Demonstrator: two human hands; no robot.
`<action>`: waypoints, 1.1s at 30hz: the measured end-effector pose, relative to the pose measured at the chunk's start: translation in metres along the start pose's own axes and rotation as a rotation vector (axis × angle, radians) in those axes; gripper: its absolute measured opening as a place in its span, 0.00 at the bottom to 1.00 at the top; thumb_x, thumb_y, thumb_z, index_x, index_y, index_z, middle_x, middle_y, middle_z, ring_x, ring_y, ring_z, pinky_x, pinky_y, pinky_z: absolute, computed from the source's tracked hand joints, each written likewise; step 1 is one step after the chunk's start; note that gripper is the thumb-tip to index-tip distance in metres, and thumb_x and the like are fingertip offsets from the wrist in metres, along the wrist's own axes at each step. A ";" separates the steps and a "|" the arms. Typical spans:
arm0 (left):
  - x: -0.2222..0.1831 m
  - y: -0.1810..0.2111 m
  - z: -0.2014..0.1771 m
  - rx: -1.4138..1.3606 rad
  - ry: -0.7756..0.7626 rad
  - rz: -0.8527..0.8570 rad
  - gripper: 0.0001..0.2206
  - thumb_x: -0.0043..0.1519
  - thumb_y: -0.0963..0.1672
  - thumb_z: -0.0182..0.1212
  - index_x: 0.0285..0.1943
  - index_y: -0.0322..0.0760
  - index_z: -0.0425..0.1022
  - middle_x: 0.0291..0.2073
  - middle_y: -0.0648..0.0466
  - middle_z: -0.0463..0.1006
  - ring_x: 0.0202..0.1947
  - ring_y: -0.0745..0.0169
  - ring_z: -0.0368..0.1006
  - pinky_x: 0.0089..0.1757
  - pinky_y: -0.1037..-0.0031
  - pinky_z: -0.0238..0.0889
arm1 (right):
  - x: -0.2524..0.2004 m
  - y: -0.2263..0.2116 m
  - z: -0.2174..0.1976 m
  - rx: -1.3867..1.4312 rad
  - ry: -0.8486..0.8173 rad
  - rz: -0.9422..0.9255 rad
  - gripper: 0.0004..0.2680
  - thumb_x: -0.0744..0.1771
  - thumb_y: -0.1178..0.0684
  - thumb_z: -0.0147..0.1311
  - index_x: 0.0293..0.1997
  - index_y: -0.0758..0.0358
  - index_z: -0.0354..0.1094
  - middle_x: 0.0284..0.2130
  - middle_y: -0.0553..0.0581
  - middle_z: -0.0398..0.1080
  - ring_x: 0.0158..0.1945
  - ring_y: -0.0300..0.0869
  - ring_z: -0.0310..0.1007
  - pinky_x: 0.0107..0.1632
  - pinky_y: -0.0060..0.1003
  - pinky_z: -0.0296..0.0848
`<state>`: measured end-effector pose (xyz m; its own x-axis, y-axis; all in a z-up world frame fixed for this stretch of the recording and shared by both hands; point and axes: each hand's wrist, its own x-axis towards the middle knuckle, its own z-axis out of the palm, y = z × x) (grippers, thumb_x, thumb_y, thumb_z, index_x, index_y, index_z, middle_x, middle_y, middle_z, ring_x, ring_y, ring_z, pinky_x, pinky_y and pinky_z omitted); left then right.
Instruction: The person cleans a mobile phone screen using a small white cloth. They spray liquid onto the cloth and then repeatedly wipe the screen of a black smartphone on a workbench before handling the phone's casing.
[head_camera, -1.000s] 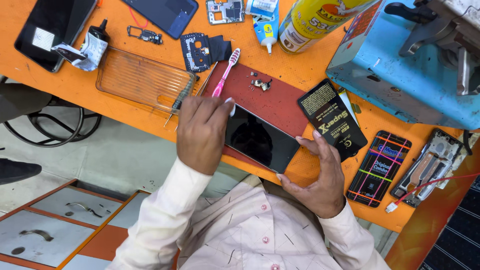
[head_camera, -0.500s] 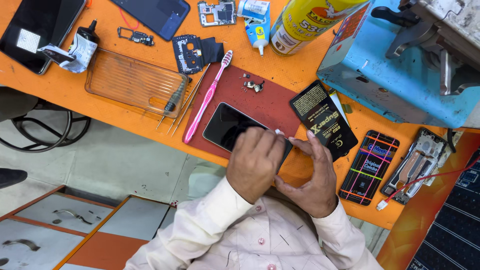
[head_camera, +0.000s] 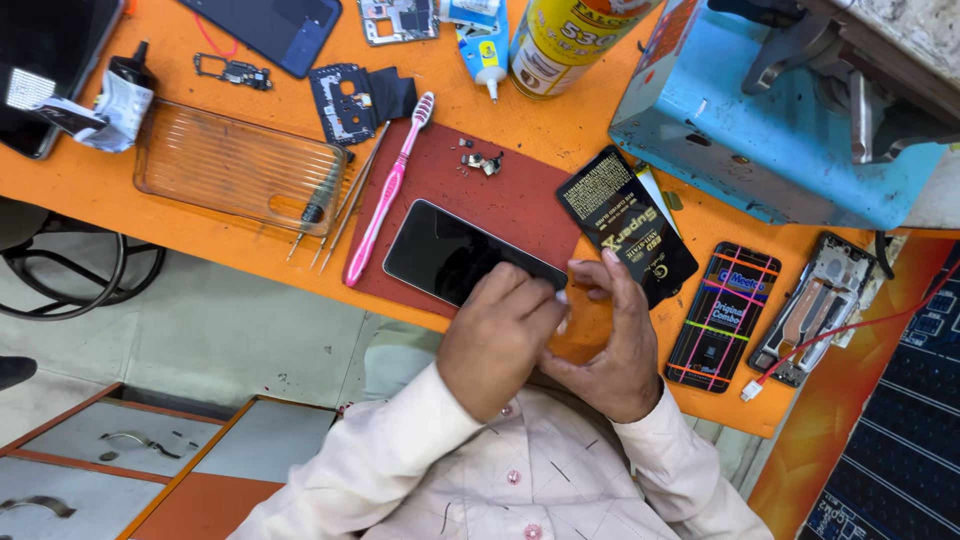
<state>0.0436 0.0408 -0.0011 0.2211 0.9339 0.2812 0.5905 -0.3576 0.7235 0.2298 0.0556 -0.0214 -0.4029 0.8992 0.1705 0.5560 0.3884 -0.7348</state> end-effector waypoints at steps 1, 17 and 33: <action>-0.004 0.000 -0.003 -0.005 -0.004 0.001 0.13 0.54 0.39 0.62 0.48 0.31 0.78 0.44 0.50 0.77 0.47 0.48 0.72 0.51 0.64 0.68 | -0.002 0.002 0.000 -0.003 0.001 0.006 0.44 0.55 0.56 0.75 0.75 0.65 0.40 0.59 0.66 0.68 0.60 0.50 0.71 0.61 0.42 0.71; -0.074 0.014 -0.021 -1.159 -0.158 -0.712 0.12 0.62 0.38 0.64 0.54 0.27 0.74 0.42 0.49 0.78 0.41 0.66 0.78 0.43 0.76 0.76 | -0.054 -0.007 0.003 0.465 -0.070 0.029 0.07 0.63 0.58 0.68 0.40 0.64 0.76 0.35 0.55 0.77 0.37 0.43 0.80 0.40 0.35 0.77; -0.043 -0.006 -0.038 -0.158 0.303 -0.413 0.08 0.62 0.36 0.69 0.48 0.31 0.77 0.45 0.48 0.79 0.41 0.63 0.80 0.41 0.75 0.75 | -0.026 -0.021 0.013 -0.257 0.058 -0.031 0.13 0.62 0.56 0.71 0.47 0.66 0.75 0.36 0.55 0.72 0.37 0.45 0.74 0.40 0.38 0.74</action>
<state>0.0012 0.0029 0.0064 -0.2528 0.9618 0.1050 0.4516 0.0213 0.8919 0.2190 0.0215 -0.0185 -0.3846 0.8932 0.2330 0.7137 0.4478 -0.5387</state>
